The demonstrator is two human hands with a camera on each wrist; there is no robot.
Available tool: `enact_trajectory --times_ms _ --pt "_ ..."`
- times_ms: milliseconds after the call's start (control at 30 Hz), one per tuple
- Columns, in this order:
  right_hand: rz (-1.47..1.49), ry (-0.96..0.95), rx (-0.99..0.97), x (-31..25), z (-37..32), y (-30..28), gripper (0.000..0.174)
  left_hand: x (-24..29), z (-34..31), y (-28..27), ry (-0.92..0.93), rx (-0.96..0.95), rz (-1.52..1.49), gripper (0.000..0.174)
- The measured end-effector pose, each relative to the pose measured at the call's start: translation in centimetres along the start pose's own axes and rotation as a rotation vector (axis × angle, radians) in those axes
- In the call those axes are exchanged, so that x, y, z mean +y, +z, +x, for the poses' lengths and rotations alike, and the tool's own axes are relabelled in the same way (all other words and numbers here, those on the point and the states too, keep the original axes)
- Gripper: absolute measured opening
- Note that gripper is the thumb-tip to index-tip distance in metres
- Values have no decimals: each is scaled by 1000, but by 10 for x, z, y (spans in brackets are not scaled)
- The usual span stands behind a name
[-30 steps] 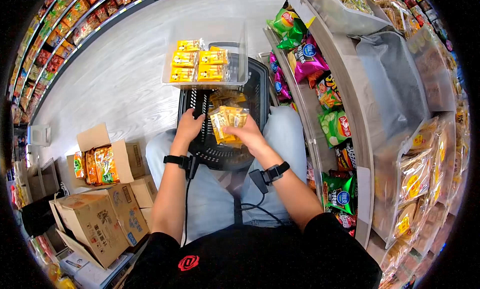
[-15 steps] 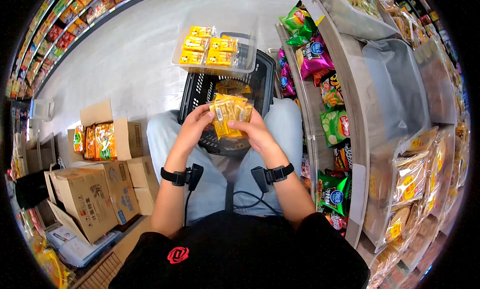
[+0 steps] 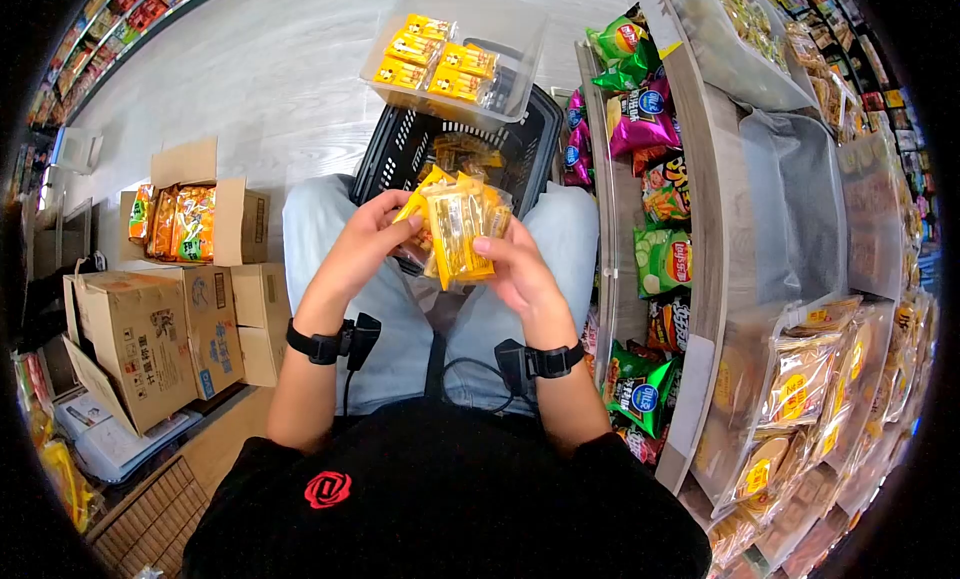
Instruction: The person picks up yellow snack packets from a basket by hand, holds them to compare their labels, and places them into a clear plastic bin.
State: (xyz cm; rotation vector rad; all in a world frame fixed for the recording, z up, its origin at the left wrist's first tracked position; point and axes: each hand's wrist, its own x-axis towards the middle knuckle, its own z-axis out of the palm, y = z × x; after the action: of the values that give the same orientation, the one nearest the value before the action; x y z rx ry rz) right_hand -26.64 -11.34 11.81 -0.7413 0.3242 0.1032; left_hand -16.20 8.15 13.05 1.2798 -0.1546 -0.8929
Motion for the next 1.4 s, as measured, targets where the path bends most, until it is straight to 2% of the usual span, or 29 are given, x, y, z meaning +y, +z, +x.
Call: enact_trajectory --times_ms 67,133,200,267,333,400,467,500,567,600,667,733,800,833,933,1000,1067,1100,1133,1167,1200,1267,1400 --pt "-7 -18 -9 1 -1 -3 75 -1 -4 0 -1 -17 28 28" --pt "-15 -39 -21 -2 0 -6 76 -2 -8 -3 6 32 -103 29" --pt "-60 -99 46 -7 1 -10 75 5 -14 1 -2 76 -140 31" --pt "-73 -133 76 -13 -2 -5 71 6 -17 1 -8 121 -176 33" --pt "-187 -224 160 -19 -4 2 59 3 -18 0 38 141 -215 38" --pt "-264 -282 191 -19 -6 8 58 7 -21 3 57 143 -231 41" --pt "-480 -399 257 -21 -9 18 57 11 -24 8 72 143 -247 43" --pt "-480 -398 260 -20 -10 23 57 12 -25 11 94 142 -223 45" --pt "-669 -552 336 -18 -11 35 59 8 -24 19 117 136 -197 46" --pt "-669 -554 338 -17 -11 41 59 3 -22 25 175 147 -124 46" --pt "-1117 -629 451 -13 -11 52 60 -9 -18 36 234 157 -50 46" --pt "-1129 -597 410 -5 -10 57 63 -19 -15 47 238 171 69 52" --pt "-1315 -632 333 0 -9 60 65 -8 -20 55 230 199 -42 54" --pt "-1318 -680 225 -1 -11 62 62 -10 -18 52 278 224 -48 54" --pt "-1312 -691 117 -4 -13 65 59 -16 -20 43 371 254 33 55" --pt "-1239 -637 114 -4 -15 62 55 -8 -22 40 291 167 -87 53" --pt "-966 -485 100 -6 -18 61 52 -7 -24 37 346 201 -53 46" --pt "-965 -483 99 -7 -19 61 52 3 -30 34 234 180 -173 45" --pt "-832 -461 117 -10 -21 60 50 8 -34 32 121 159 -291 44" --pt "-698 -439 135 -12 -22 60 48 6 -34 29 128 184 -320 46" --pt "-698 -439 136 -16 -25 60 48 7 -35 24 126 184 -319 46" --pt "-412 -332 147 -22 -30 59 47 10 -36 16 125 26 -477 49" --pt "-389 -337 187 -21 -32 51 47 17 -38 20 130 82 -426 48"
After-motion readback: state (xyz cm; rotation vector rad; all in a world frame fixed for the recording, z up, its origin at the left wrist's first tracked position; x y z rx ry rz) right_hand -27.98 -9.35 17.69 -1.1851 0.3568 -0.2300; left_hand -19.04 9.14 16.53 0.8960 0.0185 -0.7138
